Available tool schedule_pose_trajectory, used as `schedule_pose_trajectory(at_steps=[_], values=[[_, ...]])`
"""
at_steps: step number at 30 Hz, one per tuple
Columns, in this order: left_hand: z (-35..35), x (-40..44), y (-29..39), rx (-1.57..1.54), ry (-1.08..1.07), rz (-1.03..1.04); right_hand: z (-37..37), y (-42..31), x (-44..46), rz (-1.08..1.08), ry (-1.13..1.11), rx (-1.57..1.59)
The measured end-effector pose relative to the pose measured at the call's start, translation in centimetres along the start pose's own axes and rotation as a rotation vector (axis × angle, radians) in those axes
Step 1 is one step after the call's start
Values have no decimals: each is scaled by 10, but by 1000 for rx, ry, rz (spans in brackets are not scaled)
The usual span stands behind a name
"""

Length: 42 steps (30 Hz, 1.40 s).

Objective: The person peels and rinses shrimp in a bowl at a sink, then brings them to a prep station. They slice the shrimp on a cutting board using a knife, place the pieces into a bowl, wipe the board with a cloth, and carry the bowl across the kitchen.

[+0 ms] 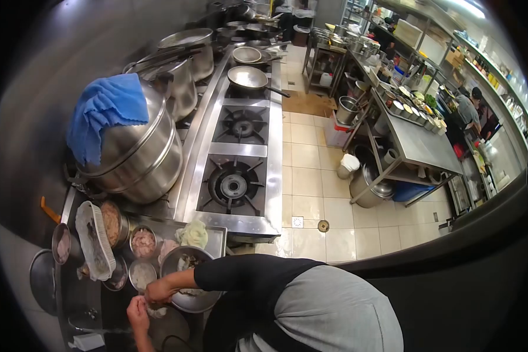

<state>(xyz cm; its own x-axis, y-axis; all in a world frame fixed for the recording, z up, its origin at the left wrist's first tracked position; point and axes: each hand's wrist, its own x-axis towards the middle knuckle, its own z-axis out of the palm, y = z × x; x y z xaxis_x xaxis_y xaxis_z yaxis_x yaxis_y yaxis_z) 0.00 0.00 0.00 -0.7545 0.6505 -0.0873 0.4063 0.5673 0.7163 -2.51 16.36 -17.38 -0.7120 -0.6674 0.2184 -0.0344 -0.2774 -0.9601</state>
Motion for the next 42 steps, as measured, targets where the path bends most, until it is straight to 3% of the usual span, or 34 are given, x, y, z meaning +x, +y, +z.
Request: schedule_pose_trajectory(at_steps=[1,2,3,4,5,6,8,9,11,12,13,16,20,22,23,24,25,26,27,28,29,30,33,34,36,37,39,42], values=[[10,0,-13,-382,62,-56,0,-13,3,-172,-27,-383],[16,-3,-23,-765,119,-111,7,-46,-3,-172,-20,-385],[3,-3,-29,-738,97,-95,19,-110,-8,80,48,-263],[7,-10,-35,-949,33,-82,28,-147,-21,357,109,-128],[10,-12,-41,-1159,-38,-68,29,-156,-26,359,132,-134],[13,-12,-43,-1162,-64,-61,28,-160,-30,161,97,-407],[19,-17,-44,-1077,-22,-231,29,-155,-39,-129,58,-824],[16,-22,-34,-1077,-57,-231,28,-148,-36,-113,88,-826],[11,-28,-16,-462,-191,-125,19,-130,-30,-408,57,-1052],[23,-18,-45,-800,-147,-283,17,-127,-30,-419,58,-1159],[23,-27,-74,-827,-107,-371,15,-121,-34,-406,83,-1158],[30,-26,-42,-828,-60,-475,12,-142,-53,-530,169,-1532],[24,-26,-31,-839,-52,-490,8,-157,-69,-642,261,-1581],[20,-19,-25,-858,-52,-475,7,-159,-66,-602,242,-1644],[19,-18,-11,-868,-39,-461,7,-167,-71,-641,245,-1536],[16,-9,-8,-839,-126,-407,9,-165,-81,-498,317,-1354],[19,-2,38,-769,6,-351,11,-168,-86,-464,415,-1452],[15,5,43,-938,71,-357,0,-179,-92,-414,223,-1352],[16,6,5,-848,158,-265,-11,-169,-92,-410,197,-1190],[9,15,36,-912,205,-317,-23,-160,-93,-406,173,-1028],[5,18,58,-977,159,-321,-20,-162,-98,-380,284,-1102],[8,22,60,-778,78,-332,-13,-176,-94,-245,345,-1014],[33,32,59,-368,176,-152,-1,-209,-89,54,404,-843],[24,28,63,-364,190,-165,2,-218,-85,46,387,-835],[40,33,57,30,296,22,-5,-212,-94,74,345,-760],[44,32,53,65,262,-1,-8,-209,-98,106,352,-753],[52,30,56,122,257,28,-11,-208,-99,28,199,-1086],[55,32,77,26,276,-22,-15,-220,-102,58,121,-1176]])
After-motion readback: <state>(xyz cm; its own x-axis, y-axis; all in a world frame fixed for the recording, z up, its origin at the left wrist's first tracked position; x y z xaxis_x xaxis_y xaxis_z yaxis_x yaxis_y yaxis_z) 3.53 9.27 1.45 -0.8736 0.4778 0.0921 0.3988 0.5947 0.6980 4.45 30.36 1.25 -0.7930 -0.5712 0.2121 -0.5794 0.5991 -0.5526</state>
